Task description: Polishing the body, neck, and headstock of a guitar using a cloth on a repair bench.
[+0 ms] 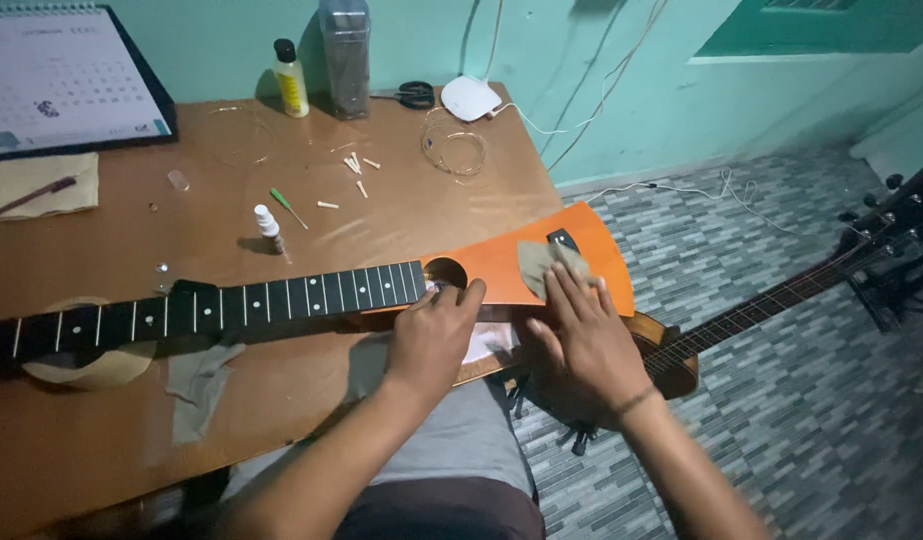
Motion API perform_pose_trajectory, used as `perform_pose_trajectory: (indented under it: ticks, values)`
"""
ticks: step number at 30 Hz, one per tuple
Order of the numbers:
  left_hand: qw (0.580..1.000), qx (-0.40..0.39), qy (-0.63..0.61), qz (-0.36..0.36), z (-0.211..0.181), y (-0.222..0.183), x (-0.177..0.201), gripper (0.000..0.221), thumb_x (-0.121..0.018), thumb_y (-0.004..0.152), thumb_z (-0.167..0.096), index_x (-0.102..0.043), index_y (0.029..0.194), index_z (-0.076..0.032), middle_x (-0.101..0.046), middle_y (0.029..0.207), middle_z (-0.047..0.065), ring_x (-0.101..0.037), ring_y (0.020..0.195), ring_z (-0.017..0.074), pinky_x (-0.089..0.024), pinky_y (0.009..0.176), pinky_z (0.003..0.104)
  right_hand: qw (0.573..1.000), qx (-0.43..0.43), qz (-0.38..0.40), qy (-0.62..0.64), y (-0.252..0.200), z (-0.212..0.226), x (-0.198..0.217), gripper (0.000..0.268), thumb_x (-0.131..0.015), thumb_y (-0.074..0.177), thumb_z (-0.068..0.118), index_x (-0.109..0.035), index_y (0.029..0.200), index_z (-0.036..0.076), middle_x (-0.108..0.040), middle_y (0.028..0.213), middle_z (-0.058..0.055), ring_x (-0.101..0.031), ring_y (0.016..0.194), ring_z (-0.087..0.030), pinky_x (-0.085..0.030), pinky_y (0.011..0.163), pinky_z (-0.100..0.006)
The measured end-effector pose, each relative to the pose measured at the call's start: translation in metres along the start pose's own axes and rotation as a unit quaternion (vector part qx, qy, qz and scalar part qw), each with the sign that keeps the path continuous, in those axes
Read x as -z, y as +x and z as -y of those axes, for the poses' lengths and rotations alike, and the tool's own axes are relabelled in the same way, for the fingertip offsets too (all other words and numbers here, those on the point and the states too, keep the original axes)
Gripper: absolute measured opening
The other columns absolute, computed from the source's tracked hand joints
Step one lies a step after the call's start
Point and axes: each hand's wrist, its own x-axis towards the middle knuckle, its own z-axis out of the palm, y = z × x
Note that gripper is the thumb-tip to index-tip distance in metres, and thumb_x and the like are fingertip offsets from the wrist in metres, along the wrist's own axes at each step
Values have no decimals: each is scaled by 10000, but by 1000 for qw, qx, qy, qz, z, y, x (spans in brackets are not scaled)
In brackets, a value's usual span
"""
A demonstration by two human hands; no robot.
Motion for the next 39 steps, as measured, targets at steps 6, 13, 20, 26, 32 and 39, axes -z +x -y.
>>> perform_pose_trajectory:
  ticks: [6, 13, 20, 26, 32, 39]
  values:
    - [1000, -8, 10, -9, 2, -3, -11, 312, -724, 819, -34, -687, 1039, -253, -629, 636, -26, -724, 544, 192, -610, 654, 307, 995, -88, -19, 33, -54, -1, -7, 663, -409, 1065, 484, -378, 1594, 87, -438, 1583, -203, -379, 1474, -362, -209, 1236, -555]
    - [999, -14, -28, 12, 4, 1, -2, 328, -731, 808, 5, -694, 1063, -199, -661, 648, 24, -733, 553, 226, -607, 631, 322, 986, -132, 7, 106, 2, -22, 21, 678, -310, 1092, 512, -372, 1594, 60, -360, 1639, -197, -315, 1510, -374, -93, 1245, -597]
    - [1000, -10, -2, 0, 0, -5, -15, 321, -717, 824, -7, -689, 1067, -216, -652, 654, 5, -736, 582, 206, -603, 664, 302, 986, -25, 43, 156, 80, -57, 26, 614, -254, 1094, 544, -482, 1545, 195, -440, 1601, -72, -350, 1500, -306, -103, 1262, -577]
    - [999, 0, -36, 26, 2, 1, 0, 316, -707, 844, 14, -689, 1088, -187, -670, 666, 39, -739, 585, 229, -606, 639, 314, 978, 11, 38, 204, 70, -57, 37, 533, -261, 1115, 415, -540, 1498, 170, -525, 1535, -103, -413, 1449, -368, -128, 1264, -597]
    - [999, -6, -25, 23, 3, 0, -4, 313, -720, 843, 6, -684, 1083, -193, -660, 651, 29, -729, 572, 218, -599, 617, 307, 982, -104, 15, 159, 7, -57, 24, 561, -285, 1098, 465, -467, 1561, 206, -436, 1598, -77, -366, 1481, -290, -130, 1271, -534]
    - [1000, 2, -30, 4, 1, 6, 8, 280, -752, 806, -13, -713, 1016, -194, -663, 630, 24, -714, 552, 218, -584, 548, 308, 994, -41, -85, 46, -48, -3, -22, 416, -487, 1059, 399, -642, 1409, 234, -597, 1467, -121, -469, 1427, -328, -185, 1237, -593]
